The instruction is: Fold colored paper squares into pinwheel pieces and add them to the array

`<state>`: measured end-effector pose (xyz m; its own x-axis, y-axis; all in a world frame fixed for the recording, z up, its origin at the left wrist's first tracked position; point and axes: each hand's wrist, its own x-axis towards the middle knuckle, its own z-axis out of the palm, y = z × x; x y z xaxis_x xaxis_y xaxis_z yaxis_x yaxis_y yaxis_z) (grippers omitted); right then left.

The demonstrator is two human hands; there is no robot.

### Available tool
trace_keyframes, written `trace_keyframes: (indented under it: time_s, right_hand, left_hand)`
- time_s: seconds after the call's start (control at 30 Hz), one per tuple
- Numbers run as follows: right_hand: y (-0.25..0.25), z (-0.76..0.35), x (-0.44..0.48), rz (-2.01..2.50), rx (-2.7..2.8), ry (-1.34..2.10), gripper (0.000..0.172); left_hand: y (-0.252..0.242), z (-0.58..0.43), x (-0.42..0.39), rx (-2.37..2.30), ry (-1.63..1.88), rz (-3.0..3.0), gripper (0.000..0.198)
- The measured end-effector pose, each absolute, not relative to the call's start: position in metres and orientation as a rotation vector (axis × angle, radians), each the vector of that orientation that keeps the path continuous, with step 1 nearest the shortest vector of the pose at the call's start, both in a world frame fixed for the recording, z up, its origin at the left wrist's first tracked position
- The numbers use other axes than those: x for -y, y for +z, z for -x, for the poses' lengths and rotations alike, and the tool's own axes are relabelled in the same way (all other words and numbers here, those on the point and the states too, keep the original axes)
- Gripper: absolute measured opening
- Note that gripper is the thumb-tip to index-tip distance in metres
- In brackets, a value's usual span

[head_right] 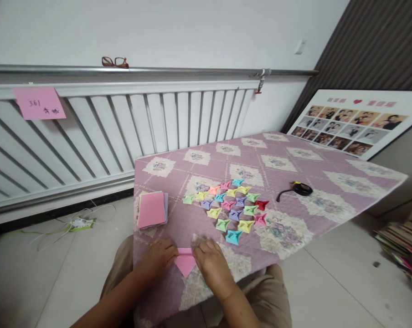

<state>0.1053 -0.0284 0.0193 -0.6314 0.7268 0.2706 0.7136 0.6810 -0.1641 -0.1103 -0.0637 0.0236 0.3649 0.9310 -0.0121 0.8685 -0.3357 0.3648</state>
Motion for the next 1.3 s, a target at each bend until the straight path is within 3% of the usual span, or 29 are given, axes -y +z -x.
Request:
trace_keyframes:
  time_s: [0.43,0.63,0.83,1.07,1.3]
  right_hand:
    - [0.006,-0.112,0.038,1.020,2.545,-0.121,0.010]
    - [0.001,-0.122,0.051,1.071,2.493,-0.064,0.026]
    - [0.013,-0.118,0.064,1.267,2.437,-0.024,0.028]
    - [0.007,-0.077,0.092,1.257,2.650,0.240,0.064]
    - [0.004,-0.074,0.098,1.424,2.702,0.505,0.076]
  left_hand:
    - [0.010,0.117,0.079,-1.553,0.250,-2.717,0.007]
    - [0.015,0.116,0.086,-1.562,0.144,-2.727,0.023]
    - [0.017,0.111,0.091,-1.551,0.077,-2.700,0.031]
    - [0.017,0.112,0.092,-1.537,0.107,-2.645,0.030]
    - [0.007,0.121,0.103,-1.532,0.197,-2.654,0.038]
